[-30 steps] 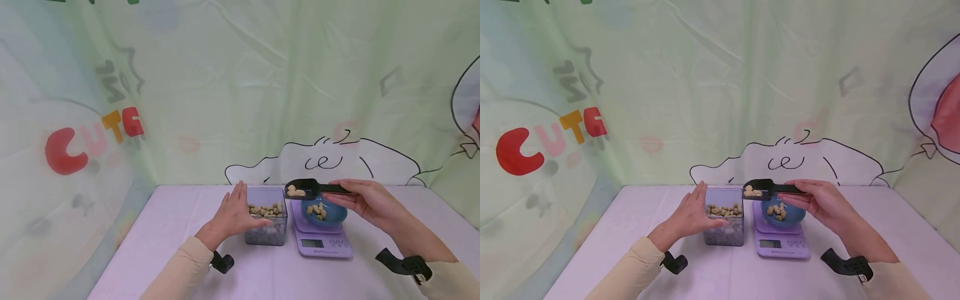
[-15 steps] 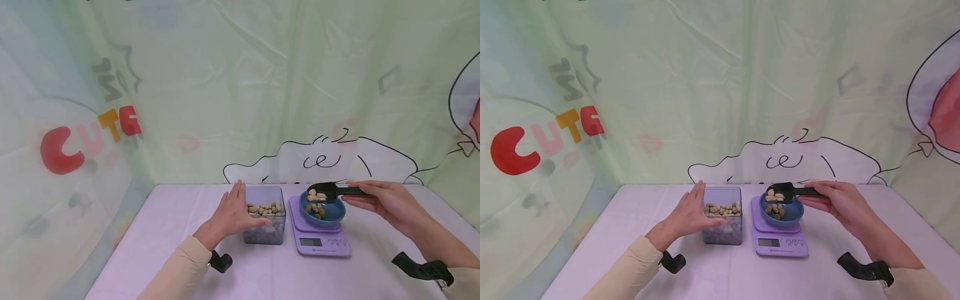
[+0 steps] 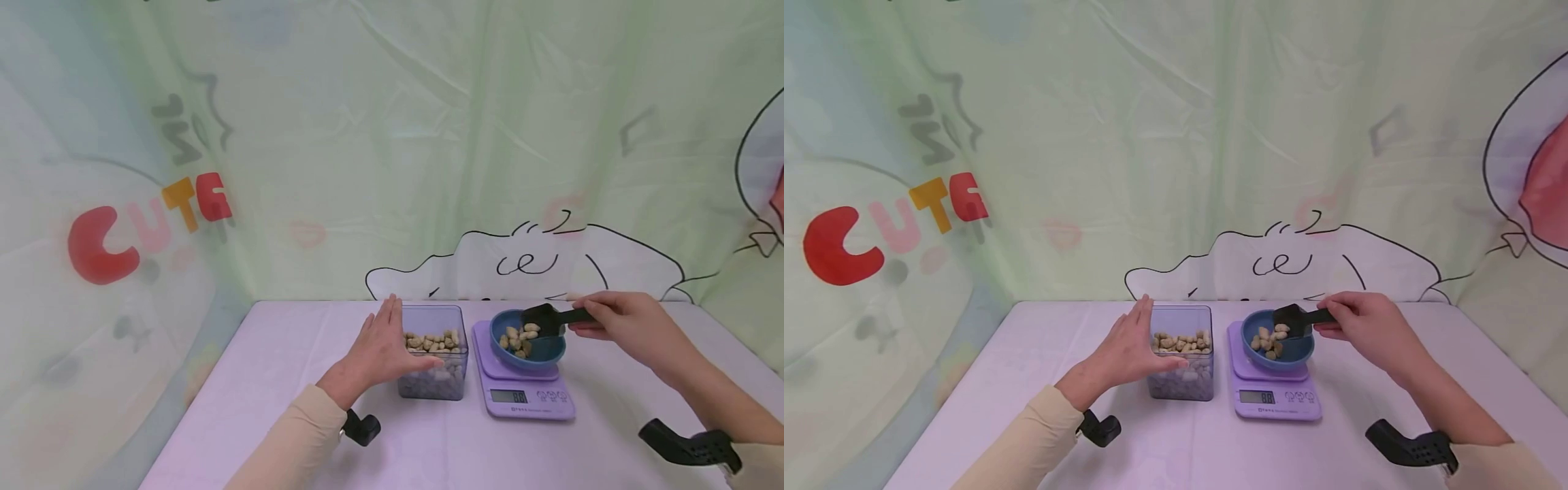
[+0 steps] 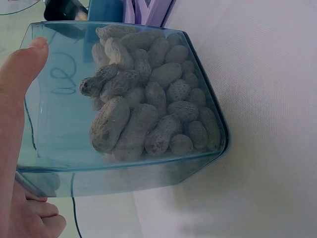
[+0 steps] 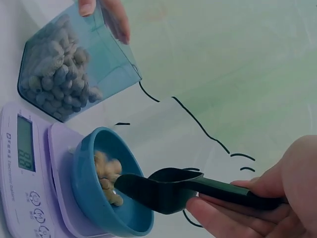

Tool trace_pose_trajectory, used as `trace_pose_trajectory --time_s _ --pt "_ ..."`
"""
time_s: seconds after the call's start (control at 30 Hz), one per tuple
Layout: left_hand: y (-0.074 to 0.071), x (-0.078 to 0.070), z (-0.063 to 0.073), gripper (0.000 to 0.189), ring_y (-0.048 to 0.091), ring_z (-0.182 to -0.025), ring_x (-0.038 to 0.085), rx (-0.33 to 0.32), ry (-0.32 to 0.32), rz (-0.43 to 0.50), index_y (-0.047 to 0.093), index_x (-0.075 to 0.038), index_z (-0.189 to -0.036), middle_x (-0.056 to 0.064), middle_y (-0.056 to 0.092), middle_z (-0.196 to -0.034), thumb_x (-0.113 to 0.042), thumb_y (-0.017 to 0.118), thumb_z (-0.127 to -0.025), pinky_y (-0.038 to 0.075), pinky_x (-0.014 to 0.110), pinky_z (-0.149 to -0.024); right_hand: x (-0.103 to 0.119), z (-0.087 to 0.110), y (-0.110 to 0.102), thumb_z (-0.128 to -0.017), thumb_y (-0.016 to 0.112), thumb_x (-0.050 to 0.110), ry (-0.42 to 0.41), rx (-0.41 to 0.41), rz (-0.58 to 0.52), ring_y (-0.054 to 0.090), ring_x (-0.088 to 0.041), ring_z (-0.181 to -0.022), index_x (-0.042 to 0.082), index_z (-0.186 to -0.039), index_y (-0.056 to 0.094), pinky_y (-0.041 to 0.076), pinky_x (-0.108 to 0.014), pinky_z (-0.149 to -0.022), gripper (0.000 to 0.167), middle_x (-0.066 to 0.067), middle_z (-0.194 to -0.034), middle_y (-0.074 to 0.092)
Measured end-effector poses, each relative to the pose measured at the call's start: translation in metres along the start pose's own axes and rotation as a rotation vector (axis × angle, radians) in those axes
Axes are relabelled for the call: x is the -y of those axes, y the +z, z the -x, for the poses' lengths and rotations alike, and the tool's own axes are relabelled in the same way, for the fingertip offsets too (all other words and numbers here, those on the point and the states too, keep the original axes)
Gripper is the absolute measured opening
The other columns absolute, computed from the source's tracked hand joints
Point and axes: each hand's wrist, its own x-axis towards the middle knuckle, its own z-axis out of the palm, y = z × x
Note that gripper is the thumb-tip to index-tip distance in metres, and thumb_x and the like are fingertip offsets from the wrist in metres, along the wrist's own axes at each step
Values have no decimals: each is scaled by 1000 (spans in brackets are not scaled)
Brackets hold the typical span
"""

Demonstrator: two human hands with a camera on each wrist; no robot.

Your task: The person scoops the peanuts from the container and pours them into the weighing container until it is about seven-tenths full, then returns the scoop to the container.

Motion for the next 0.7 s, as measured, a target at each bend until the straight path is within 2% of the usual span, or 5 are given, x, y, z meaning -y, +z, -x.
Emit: trace_pose_trajectory --time_s 0.2,0.33,0.5,0.7 --pt "0 0 0 127 12 -155 25 2 -1 3 11 0 -158 15 9 -167 -78 64 -74 18 49 -125 10 2 2 -106 43 11 -95 -56 151 74 -27 -93 -17 -129 53 61 -27 -74 38 -36 -128 58" --pt "-1 0 0 127 11 -155 24 5 -4 -3 10 0 -158 15 9 -167 -78 64 -74 18 49 -125 15 4 3 -106 44 12 -130 -81 147 75 -19 -88 -14 -127 56 60 -26 -73 36 -35 -122 62" --pt "-2 1 1 126 12 -155 25 2 -9 -8 10 1 -158 15 9 -167 -77 64 -75 18 50 -125 32 5 7 -107 42 15 -173 -73 55 72 -2 -89 -11 -129 56 59 -19 -76 37 -32 -123 63" --pt "-2 4 1 127 13 -155 26 -2 -14 -12 11 1 -158 15 10 -167 -78 64 -74 18 49 -125 61 6 19 -107 43 16 -242 -74 -8 72 1 -90 -8 -129 57 57 -15 -78 35 -29 -123 64"
